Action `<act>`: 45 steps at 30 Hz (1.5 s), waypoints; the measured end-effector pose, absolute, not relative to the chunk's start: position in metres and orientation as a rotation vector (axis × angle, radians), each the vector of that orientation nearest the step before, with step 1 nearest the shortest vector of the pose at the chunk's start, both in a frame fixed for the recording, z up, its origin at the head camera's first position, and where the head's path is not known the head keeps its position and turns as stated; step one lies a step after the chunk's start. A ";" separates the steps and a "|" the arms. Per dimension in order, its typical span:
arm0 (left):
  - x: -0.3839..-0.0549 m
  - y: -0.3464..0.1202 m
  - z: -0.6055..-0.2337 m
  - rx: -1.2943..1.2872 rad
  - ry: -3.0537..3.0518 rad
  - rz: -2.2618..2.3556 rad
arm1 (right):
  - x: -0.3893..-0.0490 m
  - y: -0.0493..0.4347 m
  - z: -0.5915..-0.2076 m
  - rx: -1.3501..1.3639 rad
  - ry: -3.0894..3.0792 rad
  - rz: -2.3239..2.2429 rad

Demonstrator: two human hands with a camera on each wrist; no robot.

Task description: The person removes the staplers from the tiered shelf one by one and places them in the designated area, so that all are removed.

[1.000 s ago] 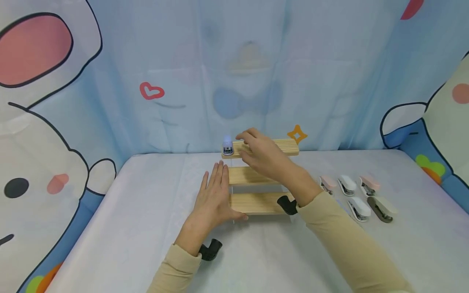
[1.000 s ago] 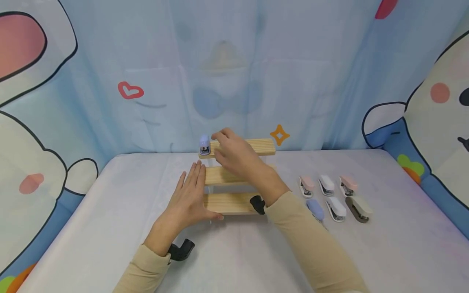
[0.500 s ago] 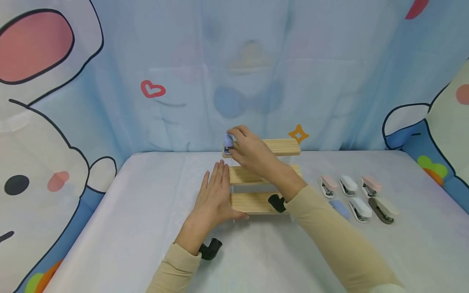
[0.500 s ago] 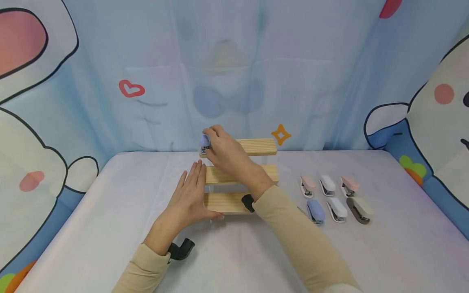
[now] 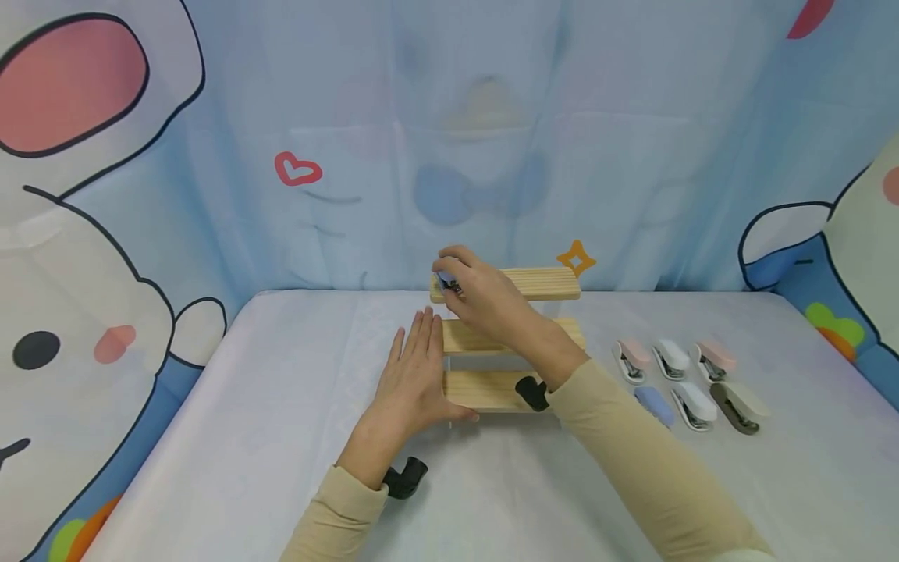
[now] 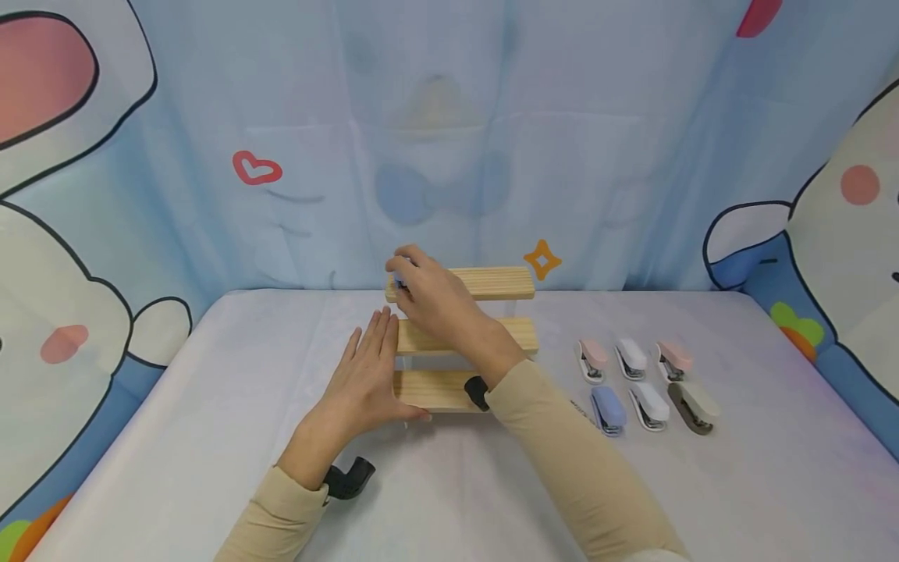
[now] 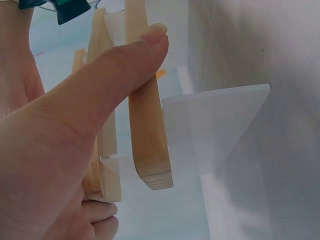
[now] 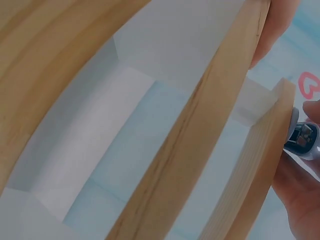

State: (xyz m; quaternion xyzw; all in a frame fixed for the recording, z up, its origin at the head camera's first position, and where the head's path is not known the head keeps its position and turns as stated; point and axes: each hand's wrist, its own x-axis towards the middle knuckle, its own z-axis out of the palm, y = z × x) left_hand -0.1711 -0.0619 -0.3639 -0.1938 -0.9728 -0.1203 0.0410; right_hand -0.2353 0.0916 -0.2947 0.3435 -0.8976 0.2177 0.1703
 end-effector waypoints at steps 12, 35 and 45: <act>-0.170 -0.062 -0.364 -0.595 -2.960 -0.337 | -0.233 0.096 -0.296 0.973 -2.505 0.642; -0.171 -0.060 -0.364 -0.597 -2.976 -0.337 | -0.230 0.111 -0.298 0.971 -2.481 0.700; -0.171 -0.061 -0.364 -0.596 -2.974 -0.345 | -0.224 0.121 -0.296 0.960 -2.449 0.717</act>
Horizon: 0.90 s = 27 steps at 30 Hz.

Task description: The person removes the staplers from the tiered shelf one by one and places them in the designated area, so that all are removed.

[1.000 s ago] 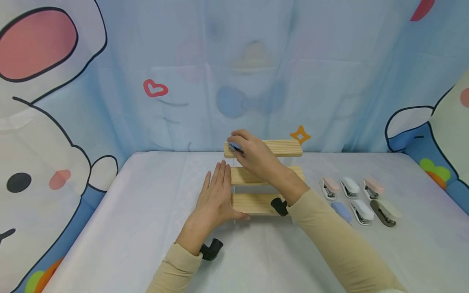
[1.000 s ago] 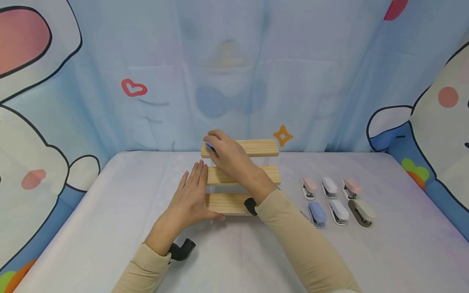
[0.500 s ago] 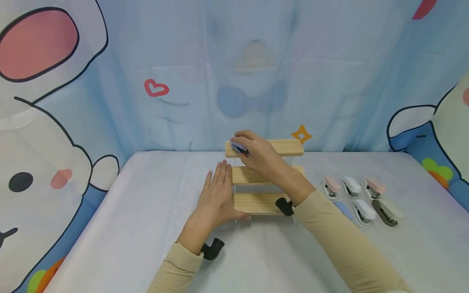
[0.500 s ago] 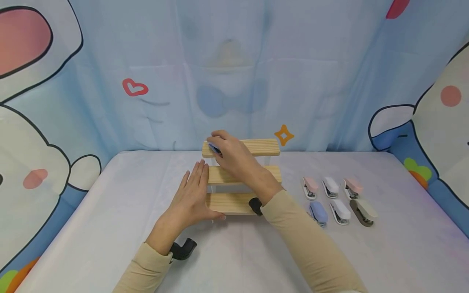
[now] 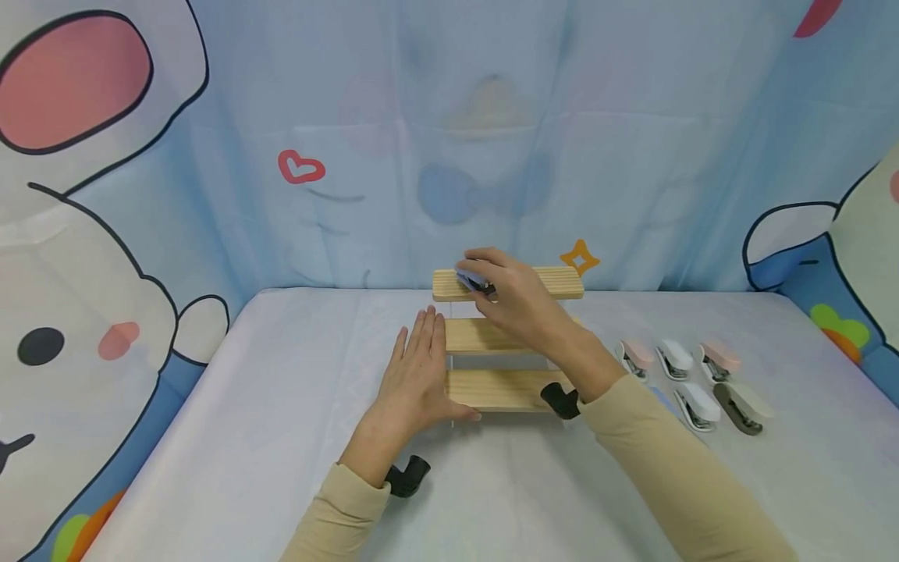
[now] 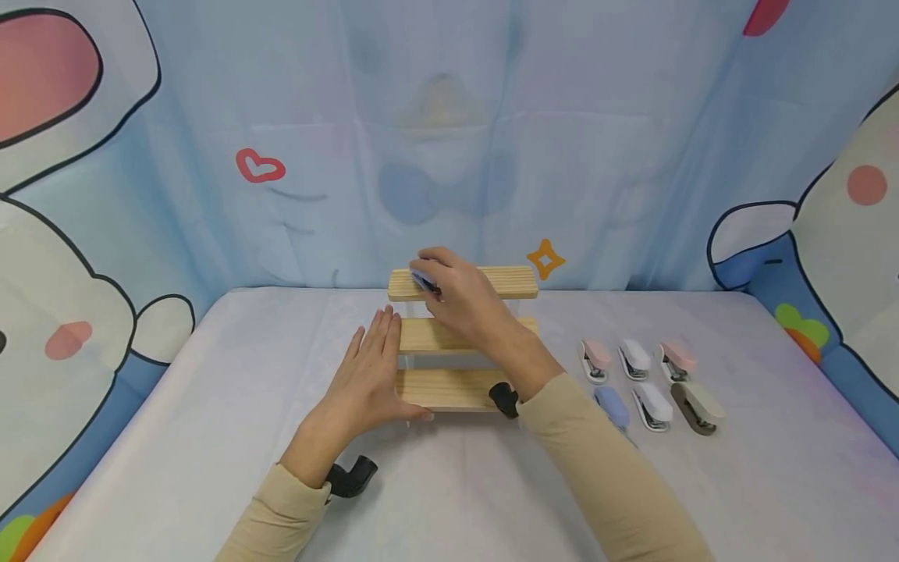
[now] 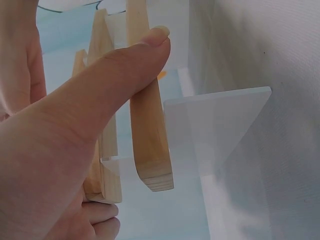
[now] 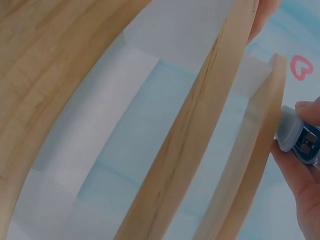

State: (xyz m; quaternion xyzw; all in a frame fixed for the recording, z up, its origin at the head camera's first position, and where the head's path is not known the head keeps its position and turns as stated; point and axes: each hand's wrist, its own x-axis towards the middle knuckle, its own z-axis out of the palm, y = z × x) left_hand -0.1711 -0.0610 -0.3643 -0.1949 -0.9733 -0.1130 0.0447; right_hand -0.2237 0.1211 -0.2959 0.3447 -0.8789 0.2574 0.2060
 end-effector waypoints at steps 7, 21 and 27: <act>-0.171 -0.060 -0.364 -0.599 -2.969 -0.356 | -0.216 0.132 -0.295 0.957 -2.392 0.713; -0.171 -0.059 -0.364 -0.594 -2.972 -0.383 | -0.202 0.155 -0.298 0.899 -2.350 0.681; -0.171 -0.060 -0.363 -0.585 -2.984 -0.377 | -0.193 0.167 -0.298 0.890 -2.319 0.670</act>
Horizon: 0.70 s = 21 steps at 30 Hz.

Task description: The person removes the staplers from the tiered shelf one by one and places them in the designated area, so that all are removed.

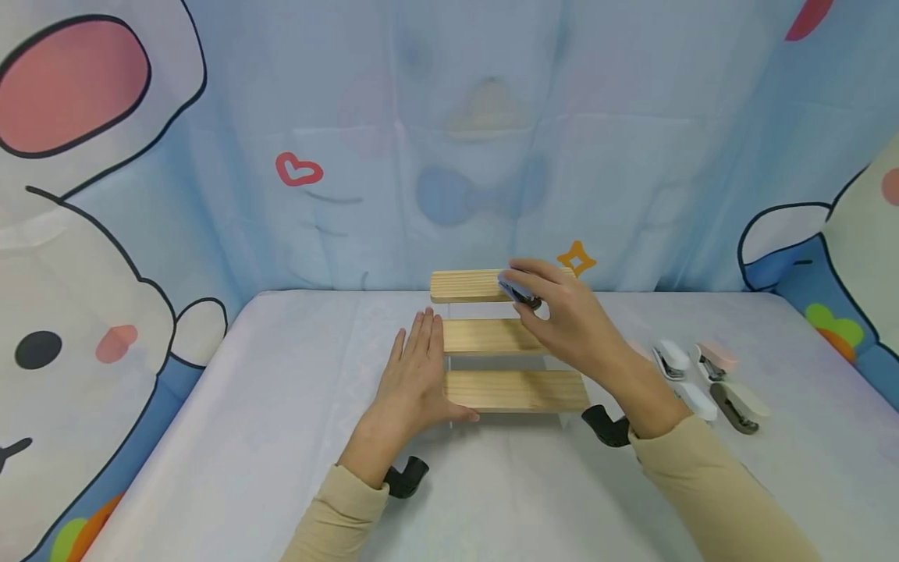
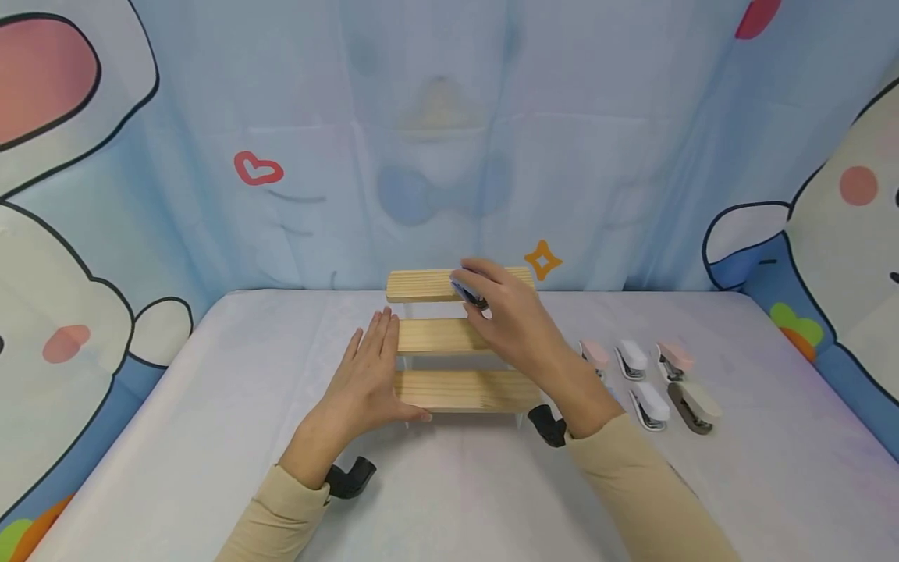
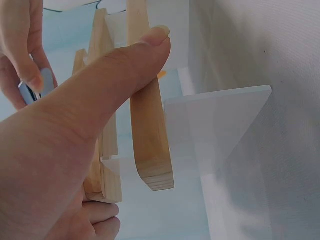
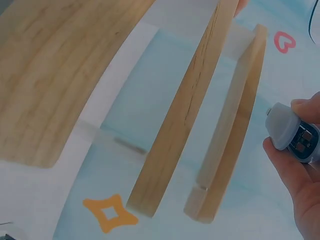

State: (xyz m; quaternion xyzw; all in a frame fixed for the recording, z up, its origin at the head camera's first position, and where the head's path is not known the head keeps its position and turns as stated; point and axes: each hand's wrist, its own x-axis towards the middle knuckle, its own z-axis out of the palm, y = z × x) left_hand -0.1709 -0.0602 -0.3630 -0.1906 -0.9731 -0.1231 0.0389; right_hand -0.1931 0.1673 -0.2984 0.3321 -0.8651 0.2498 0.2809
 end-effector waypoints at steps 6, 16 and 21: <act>-0.171 -0.061 -0.364 -0.585 -2.991 -0.388 | -0.185 0.178 -0.303 0.865 -2.315 0.653; -0.170 -0.062 -0.365 -0.585 -2.984 -0.398 | -0.172 0.189 -0.306 0.813 -2.352 0.615; -0.170 -0.061 -0.364 -0.589 -2.979 -0.388 | -0.164 0.196 -0.308 0.780 -2.349 0.608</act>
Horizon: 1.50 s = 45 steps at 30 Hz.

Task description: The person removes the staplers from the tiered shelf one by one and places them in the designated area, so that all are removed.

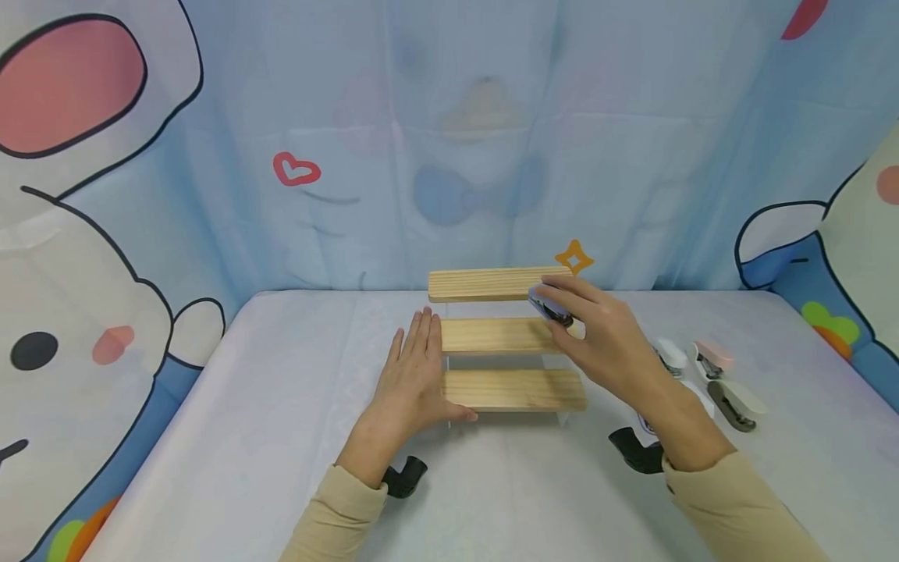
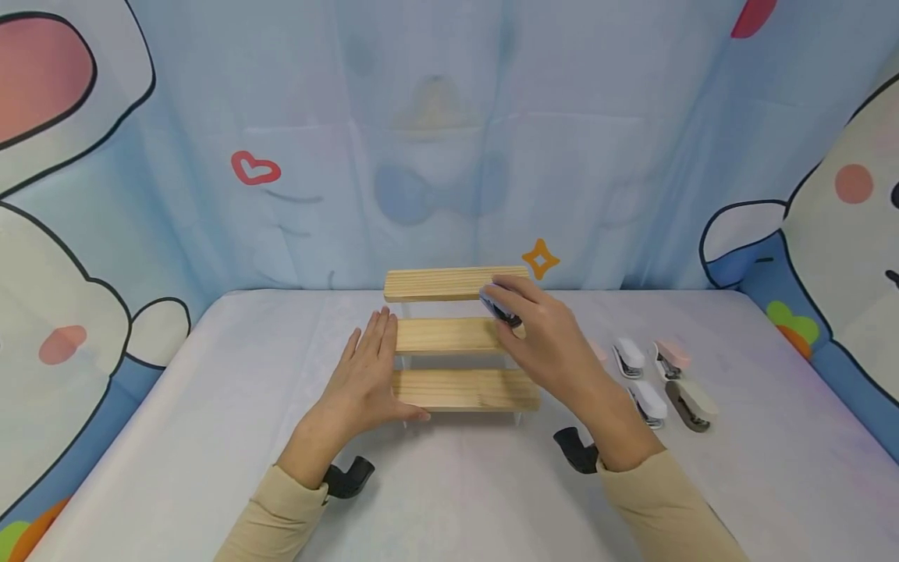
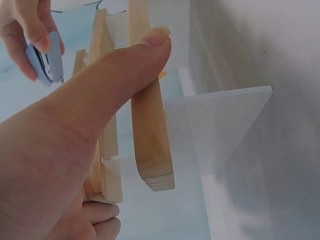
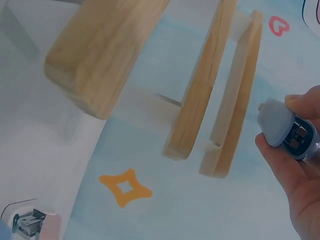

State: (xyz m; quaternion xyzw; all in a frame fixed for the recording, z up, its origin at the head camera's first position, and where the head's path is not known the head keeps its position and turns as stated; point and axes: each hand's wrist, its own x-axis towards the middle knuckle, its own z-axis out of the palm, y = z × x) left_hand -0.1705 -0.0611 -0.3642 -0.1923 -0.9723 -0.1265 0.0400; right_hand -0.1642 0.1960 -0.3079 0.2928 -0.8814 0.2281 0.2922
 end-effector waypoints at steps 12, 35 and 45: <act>-0.169 -0.060 -0.363 -0.584 -2.979 -0.392 | -0.150 0.212 -0.316 0.747 -2.311 0.579; -0.169 -0.060 -0.363 -0.584 -2.991 -0.412 | -0.127 0.239 -0.331 0.690 -2.332 0.518; -0.169 -0.060 -0.363 -0.588 -2.982 -0.417 | -0.114 0.248 -0.336 0.619 -2.407 0.477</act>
